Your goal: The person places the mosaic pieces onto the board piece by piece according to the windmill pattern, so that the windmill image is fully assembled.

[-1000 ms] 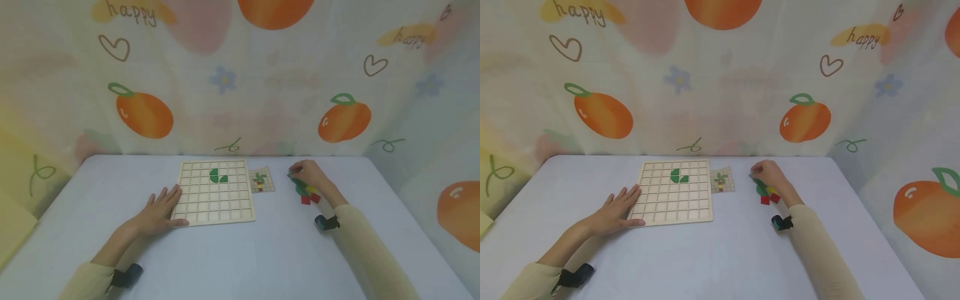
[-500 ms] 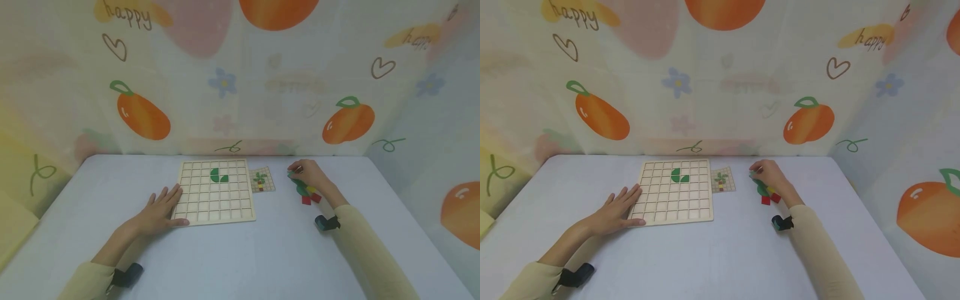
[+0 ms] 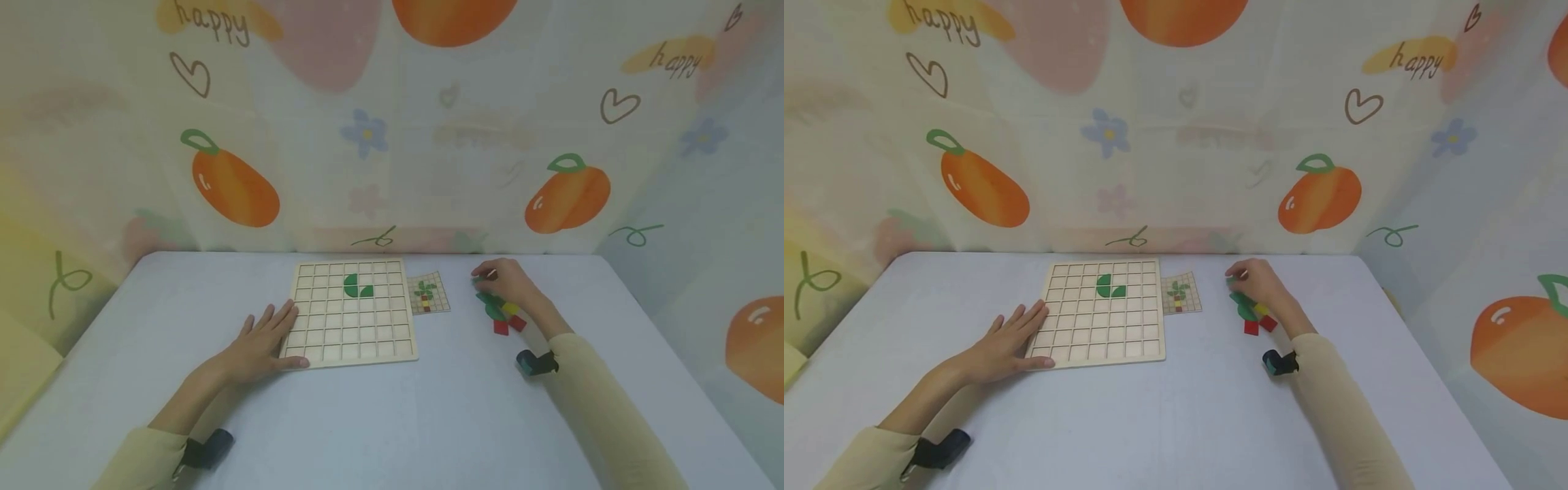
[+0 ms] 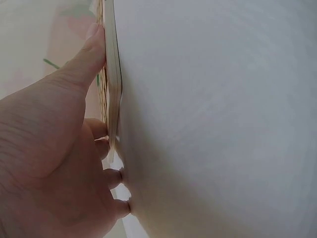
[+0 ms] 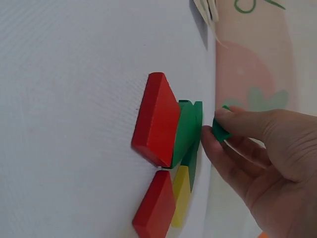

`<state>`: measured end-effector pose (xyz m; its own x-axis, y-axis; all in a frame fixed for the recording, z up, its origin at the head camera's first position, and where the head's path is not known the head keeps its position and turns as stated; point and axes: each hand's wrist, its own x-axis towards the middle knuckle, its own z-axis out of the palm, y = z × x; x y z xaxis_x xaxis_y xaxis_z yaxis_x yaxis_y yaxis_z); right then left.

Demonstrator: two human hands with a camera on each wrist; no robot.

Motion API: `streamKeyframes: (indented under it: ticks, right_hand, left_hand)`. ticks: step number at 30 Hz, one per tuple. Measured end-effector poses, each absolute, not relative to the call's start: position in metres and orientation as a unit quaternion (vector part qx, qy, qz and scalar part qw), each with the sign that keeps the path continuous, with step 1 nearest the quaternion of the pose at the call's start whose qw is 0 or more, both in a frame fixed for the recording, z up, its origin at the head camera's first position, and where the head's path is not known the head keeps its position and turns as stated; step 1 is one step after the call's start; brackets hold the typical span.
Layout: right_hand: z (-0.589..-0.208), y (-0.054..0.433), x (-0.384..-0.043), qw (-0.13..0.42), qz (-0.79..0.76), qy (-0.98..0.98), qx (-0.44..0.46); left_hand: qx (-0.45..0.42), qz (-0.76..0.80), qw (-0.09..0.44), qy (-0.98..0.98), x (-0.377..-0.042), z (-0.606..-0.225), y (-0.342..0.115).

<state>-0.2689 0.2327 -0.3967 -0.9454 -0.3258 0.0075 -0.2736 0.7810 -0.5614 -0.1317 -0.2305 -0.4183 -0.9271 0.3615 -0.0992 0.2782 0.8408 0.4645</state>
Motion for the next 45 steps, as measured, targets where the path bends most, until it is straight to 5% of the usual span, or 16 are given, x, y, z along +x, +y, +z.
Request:
streamKeyframes:
  ticks: [45]
  right_hand:
    - [-0.384,0.198,-0.274,0.000,-0.314,0.924,-0.221]
  left_hand:
    - [0.168,0.229,0.093,0.954,-0.129,-0.414,-0.229]
